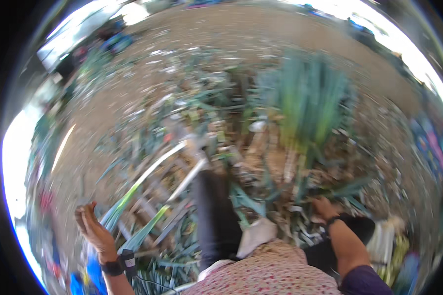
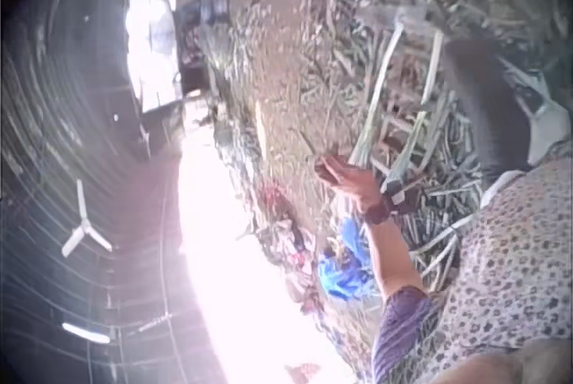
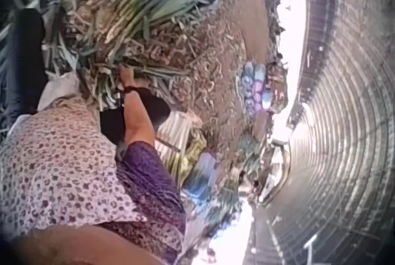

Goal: The person trims the roots and outer layers of green onions by hand. They repeatedly pick up individual stalks, remove the root ends and outer sheaths, and place the trimmed pieces aside.

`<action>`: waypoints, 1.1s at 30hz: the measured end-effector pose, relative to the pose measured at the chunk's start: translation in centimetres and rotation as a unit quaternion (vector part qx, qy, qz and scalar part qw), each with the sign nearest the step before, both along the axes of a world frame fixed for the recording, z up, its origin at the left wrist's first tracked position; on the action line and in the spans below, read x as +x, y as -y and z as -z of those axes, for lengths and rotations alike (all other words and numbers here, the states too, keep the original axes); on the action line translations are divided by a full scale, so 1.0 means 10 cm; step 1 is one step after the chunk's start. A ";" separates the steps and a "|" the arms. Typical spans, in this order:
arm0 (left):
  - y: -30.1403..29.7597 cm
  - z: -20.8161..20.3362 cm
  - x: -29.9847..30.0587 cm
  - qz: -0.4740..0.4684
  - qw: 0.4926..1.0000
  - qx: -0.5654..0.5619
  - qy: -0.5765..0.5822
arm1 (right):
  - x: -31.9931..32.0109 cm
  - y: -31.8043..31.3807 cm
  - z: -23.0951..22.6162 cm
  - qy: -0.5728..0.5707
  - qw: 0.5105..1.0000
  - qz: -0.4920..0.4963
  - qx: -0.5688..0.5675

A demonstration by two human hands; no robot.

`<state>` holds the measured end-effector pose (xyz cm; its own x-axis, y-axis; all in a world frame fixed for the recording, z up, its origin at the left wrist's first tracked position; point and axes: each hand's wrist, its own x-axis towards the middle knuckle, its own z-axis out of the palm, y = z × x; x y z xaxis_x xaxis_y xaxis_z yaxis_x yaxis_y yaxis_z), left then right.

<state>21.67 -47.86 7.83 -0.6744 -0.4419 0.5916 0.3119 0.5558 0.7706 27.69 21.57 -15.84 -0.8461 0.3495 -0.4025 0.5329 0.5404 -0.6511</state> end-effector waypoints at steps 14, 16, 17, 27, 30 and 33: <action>-4.79 1.32 -2.12 0.432 0.792 0.307 0.303 | 0.53 -0.66 1.70 -0.060 0.725 0.491 -0.480; -5.06 1.12 -2.03 0.467 0.761 0.300 0.336 | 0.47 -0.71 1.92 -0.051 0.674 0.544 -0.498; -5.05 1.16 -2.06 0.490 0.763 0.255 0.336 | 0.39 -0.69 2.01 -0.044 0.662 0.554 -0.504; -4.97 1.29 -2.06 0.499 0.698 0.266 0.439 | -0.34 -0.76 2.51 -0.072 0.558 0.628 -0.537; -5.04 1.25 -2.02 0.515 0.674 0.273 0.453 | -0.50 -0.69 1.95 -0.178 0.616 0.595 -0.485; -5.10 1.24 -1.94 0.539 0.644 0.302 0.452 | -0.71 -0.53 1.20 -0.246 0.627 0.571 -0.469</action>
